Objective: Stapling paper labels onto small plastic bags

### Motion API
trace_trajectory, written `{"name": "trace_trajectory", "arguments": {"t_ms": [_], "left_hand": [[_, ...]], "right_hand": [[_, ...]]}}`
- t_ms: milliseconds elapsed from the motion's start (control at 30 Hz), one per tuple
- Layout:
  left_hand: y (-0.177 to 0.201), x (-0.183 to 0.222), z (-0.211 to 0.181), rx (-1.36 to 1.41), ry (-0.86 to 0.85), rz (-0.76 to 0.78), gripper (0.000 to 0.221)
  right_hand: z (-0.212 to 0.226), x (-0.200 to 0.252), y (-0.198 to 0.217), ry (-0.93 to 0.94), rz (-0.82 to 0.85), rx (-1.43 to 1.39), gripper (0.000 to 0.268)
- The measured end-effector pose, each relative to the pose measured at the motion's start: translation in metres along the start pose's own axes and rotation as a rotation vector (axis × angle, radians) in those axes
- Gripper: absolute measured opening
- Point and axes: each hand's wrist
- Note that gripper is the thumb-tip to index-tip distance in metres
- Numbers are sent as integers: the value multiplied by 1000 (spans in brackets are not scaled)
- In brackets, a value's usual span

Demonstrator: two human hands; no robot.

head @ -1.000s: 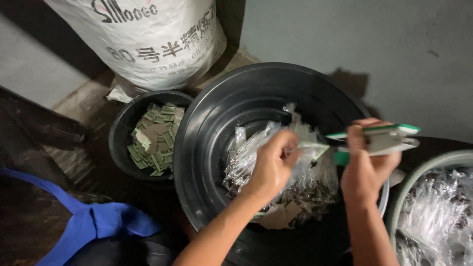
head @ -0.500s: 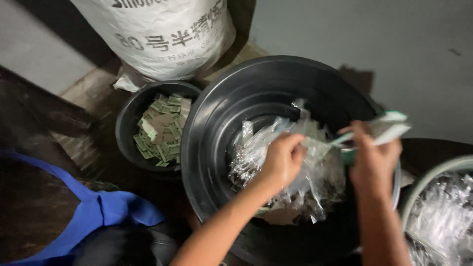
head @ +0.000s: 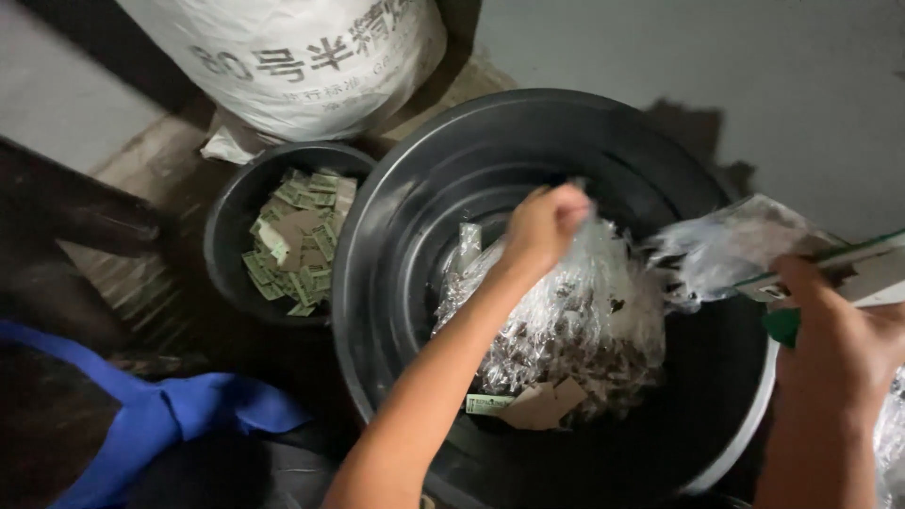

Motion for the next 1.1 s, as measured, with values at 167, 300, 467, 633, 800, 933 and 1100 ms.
{"name": "trace_trajectory", "arguments": {"t_ms": [167, 300, 467, 633, 800, 933, 1100], "left_hand": [[7, 44, 51, -988, 643, 230, 42], [10, 51, 59, -977, 646, 278, 34], [8, 36, 67, -1068, 443, 156, 41], [-12, 31, 75, -1092, 570, 225, 39], [7, 36, 68, -895, 670, 181, 44], [29, 12, 18, -1016, 440, 329, 35], [50, -10, -105, -643, 561, 247, 36]], "right_hand": [[9, 4, -2, -21, -45, -236, 45], [0, 1, -4, 142, -13, -204, 50], [-1, 4, -4, 14, -122, -112, 45], [11, 11, -13, 156, -44, -211, 43], [11, 5, -12, -48, -85, -144, 39], [-20, -5, -16, 25, -27, -121, 35], [-57, -6, -31, 89, 122, 81, 36]]}}
Point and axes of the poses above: each hand's wrist, its own x-axis away from the middle knuckle, its own y-axis out of the back of the hand, z = x × y, and after that the axes turned 3 degrees about -z, right-handed
